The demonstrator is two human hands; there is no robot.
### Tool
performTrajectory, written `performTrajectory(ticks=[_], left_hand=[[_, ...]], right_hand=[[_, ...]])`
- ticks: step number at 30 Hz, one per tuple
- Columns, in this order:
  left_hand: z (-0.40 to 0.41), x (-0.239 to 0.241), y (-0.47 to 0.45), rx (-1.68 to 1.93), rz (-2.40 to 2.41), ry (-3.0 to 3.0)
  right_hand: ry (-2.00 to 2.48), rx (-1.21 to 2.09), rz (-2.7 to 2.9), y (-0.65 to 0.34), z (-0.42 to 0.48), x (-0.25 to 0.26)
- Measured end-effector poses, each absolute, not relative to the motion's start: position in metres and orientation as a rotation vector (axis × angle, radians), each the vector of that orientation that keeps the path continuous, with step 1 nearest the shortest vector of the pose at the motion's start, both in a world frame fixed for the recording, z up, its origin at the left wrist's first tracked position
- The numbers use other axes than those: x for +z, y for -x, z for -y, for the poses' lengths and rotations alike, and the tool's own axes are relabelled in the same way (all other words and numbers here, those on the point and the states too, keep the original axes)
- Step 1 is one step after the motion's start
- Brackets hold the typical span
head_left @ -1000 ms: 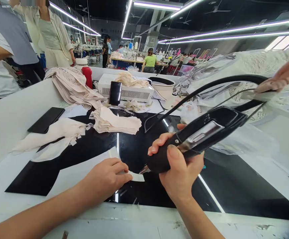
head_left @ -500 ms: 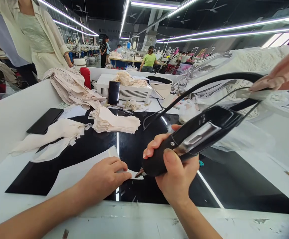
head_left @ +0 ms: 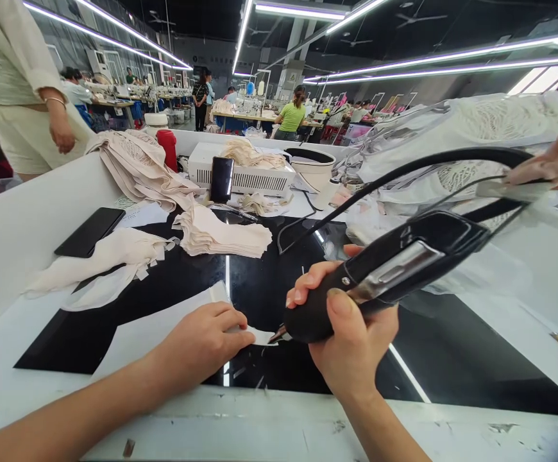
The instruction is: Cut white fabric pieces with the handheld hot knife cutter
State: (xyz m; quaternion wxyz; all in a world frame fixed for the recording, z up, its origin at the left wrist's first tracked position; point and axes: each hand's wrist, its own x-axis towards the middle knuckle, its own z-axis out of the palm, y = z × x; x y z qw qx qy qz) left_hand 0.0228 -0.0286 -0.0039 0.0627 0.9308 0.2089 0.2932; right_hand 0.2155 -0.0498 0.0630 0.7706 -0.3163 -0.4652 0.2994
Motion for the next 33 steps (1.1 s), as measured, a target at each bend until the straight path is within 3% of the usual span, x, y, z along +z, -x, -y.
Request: performTrajectory(ticks=[23, 33], left_hand=[[0.020, 0.005, -0.015, 0.934, -0.679, -2.682], [0.012, -0.001, -0.005, 0.762, -0.763, -2.771]], right_hand=[[0.696, 0.607, 1.067, -0.225, 0.041, 0.060], [0.755, 0.544, 1.000, -0.234, 0.023, 0.063]])
